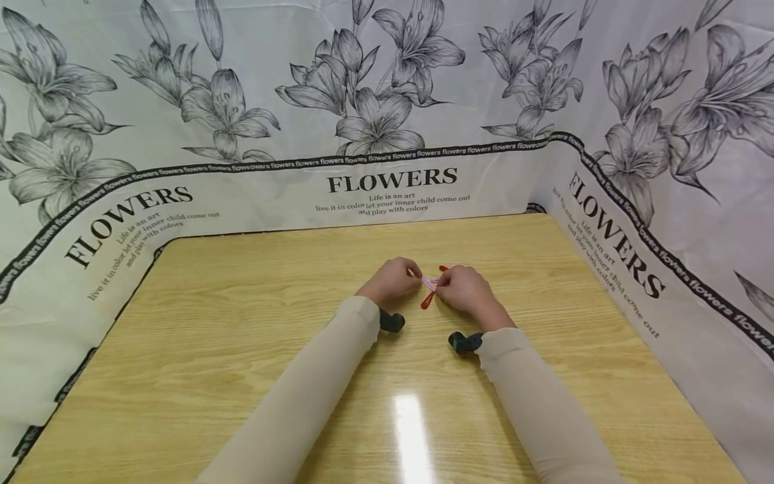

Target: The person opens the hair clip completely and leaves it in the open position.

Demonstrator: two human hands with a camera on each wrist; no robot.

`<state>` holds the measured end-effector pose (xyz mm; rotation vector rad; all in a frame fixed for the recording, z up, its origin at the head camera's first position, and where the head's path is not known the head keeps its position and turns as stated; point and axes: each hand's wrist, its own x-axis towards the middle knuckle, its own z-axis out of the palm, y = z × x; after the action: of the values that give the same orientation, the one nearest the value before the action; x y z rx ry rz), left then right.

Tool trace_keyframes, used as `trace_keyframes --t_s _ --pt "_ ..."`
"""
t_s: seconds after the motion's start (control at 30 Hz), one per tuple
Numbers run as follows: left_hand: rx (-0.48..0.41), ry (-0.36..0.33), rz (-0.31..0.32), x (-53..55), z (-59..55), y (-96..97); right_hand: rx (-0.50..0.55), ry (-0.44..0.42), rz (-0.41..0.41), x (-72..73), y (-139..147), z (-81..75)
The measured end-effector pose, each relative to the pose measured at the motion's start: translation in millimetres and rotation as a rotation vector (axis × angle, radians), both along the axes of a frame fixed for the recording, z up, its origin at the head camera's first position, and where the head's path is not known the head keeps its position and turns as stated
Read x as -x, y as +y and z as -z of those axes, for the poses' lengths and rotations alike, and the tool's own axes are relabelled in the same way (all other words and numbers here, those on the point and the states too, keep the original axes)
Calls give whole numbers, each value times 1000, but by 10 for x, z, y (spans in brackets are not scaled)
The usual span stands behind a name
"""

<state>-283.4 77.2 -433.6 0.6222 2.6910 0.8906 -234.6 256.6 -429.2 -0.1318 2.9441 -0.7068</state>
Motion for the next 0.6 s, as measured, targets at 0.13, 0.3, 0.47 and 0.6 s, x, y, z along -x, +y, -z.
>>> trace_keyframes --t_s 0.13,0.3,0.47,0.6 --pt "12 2 -13 12 -5 27 1 -15 6 2 3 1" --pt "22 -6 -32 30 -2 64 6 -12 13 2 3 7" --pt "37 -8 -34 36 2 93 24 -14 19 3 -12 13" --pt "48 -3 -33 37 -2 111 28 -17 22 0 -24 10"
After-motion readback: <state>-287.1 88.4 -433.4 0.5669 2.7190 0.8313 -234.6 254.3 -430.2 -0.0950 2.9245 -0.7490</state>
